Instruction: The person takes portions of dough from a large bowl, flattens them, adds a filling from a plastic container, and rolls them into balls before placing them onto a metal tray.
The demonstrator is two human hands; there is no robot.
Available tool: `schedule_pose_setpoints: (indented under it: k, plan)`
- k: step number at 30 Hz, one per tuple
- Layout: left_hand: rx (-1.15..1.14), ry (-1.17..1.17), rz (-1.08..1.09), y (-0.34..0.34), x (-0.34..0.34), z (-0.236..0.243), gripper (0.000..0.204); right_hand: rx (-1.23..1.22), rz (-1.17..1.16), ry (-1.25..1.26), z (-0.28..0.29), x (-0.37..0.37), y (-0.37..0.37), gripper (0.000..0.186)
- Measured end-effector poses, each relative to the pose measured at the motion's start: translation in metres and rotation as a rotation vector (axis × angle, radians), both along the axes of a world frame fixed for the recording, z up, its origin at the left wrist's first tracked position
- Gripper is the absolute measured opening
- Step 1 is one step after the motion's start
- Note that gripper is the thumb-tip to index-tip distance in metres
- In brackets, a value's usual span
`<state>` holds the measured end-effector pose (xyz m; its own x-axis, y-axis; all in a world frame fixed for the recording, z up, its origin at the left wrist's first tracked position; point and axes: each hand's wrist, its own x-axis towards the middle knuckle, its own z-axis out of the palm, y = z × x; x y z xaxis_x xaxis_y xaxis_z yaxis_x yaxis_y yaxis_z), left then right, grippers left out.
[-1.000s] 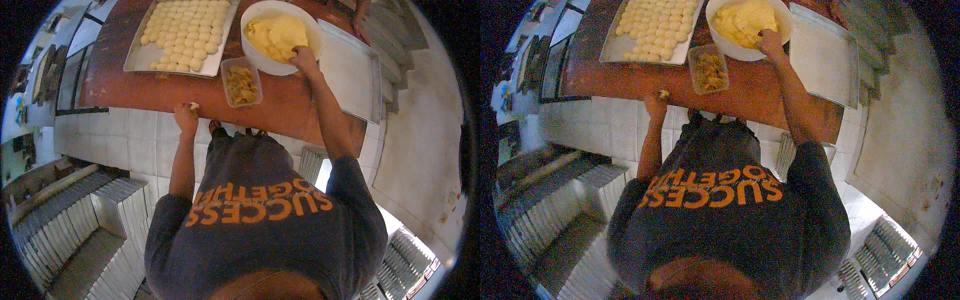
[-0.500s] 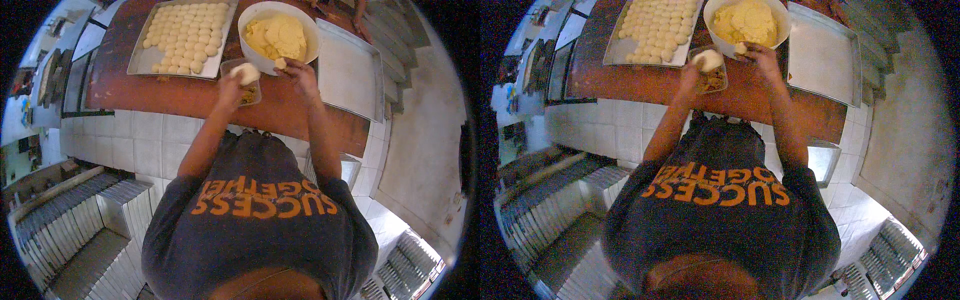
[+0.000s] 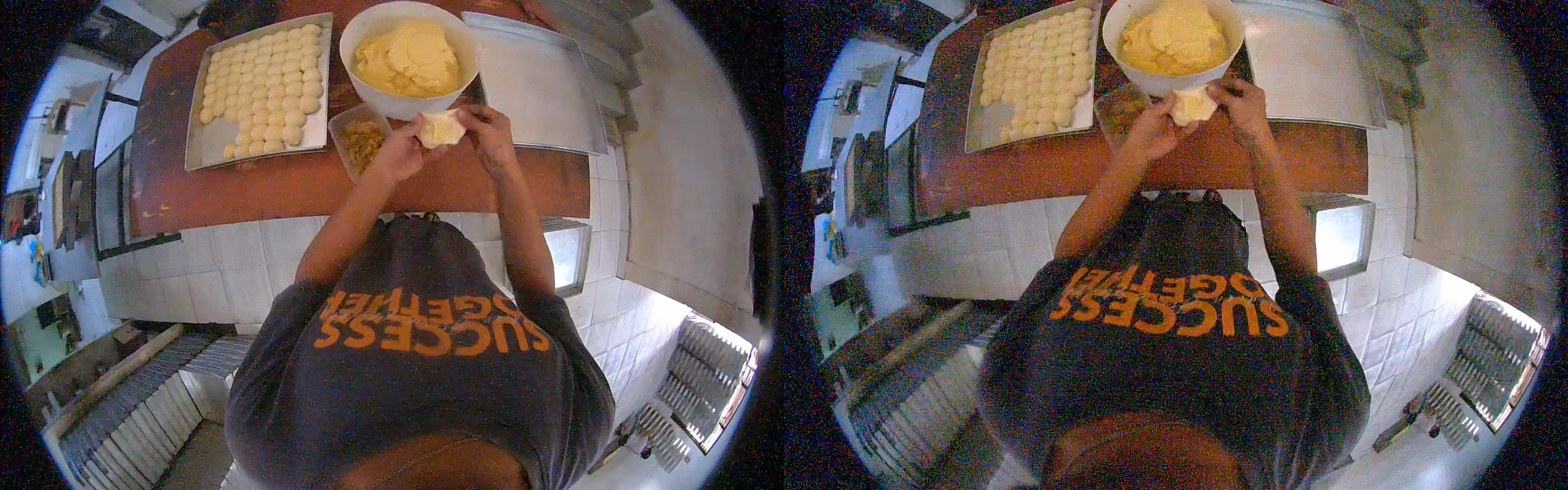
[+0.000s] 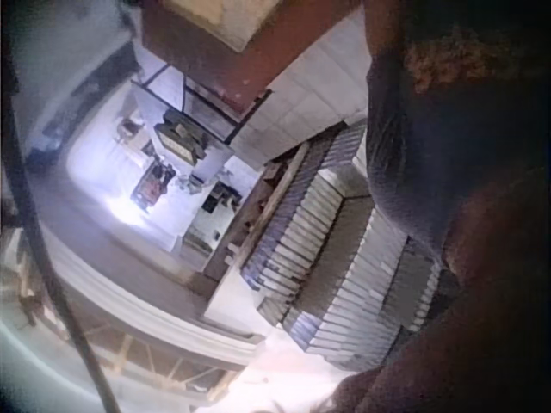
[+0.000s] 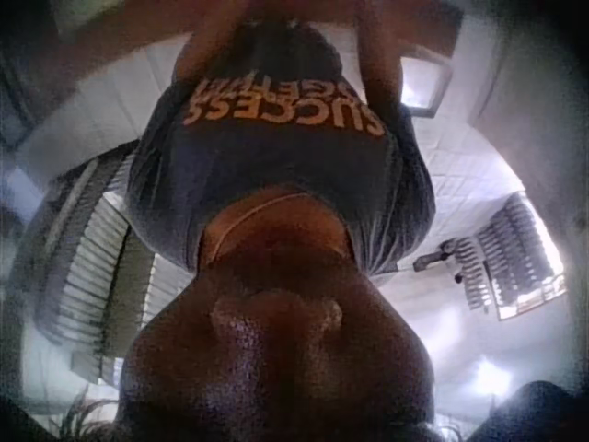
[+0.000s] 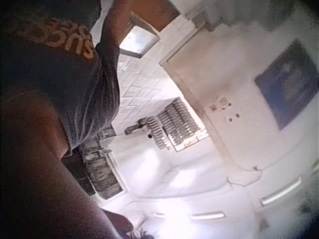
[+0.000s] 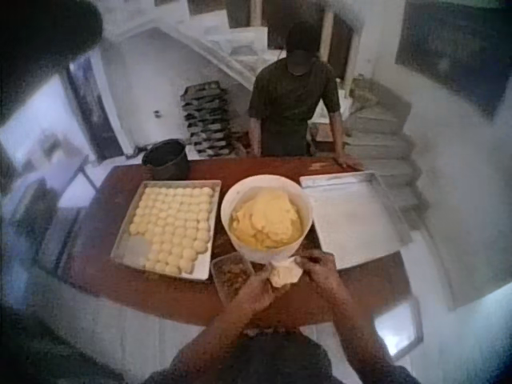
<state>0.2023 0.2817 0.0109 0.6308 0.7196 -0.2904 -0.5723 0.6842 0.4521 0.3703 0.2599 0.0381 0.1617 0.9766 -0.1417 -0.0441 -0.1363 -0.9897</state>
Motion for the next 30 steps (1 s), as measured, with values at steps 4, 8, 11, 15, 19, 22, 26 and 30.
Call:
schedule_pose_setpoints:
  k: [4, 8, 11, 15, 19, 22, 26, 30]
  plan:
    - [-0.105, -0.666, -0.084, -0.008, 0.007, 0.014, 0.043, 0.105, -0.188, 0.071, 0.009, -0.027, -0.01, 0.024]
    - [-0.014, -1.008, -0.037, -0.033, 0.017, 0.052, 0.048, 0.534, -0.131, -0.541, 0.042, -0.038, -0.015, 0.026]
    - [0.295, -0.234, 0.244, -0.044, 0.02, 0.071, 0.045, 0.334, -0.192, -0.222, 0.081, -0.038, -0.025, 0.031]
    - [0.195, -0.083, 0.334, -0.037, 0.019, 0.067, 0.037, 0.426, 0.098, -0.309, 0.056, -0.024, -0.03, 0.032]
    - [0.12, 0.175, 0.603, -0.042, 0.029, 0.068, 0.028, 0.737, 0.085, -0.806, 0.051, -0.041, -0.026, 0.03]
    - [0.057, 0.113, 0.498, -0.04, 0.015, 0.027, 0.021, 0.25, 0.21, -0.737, 0.046, -0.056, -0.019, 0.027]
    - [-0.126, 0.097, 0.624, -0.065, -0.018, 0.021, 0.021, 0.589, 0.33, -0.753, 0.042, -0.082, -0.019, 0.02]
    - [-0.141, -0.028, 0.784, -0.081, -0.046, 0.025, 0.023, 0.8, 0.465, -0.691, 0.015, -0.11, -0.019, 0.025]
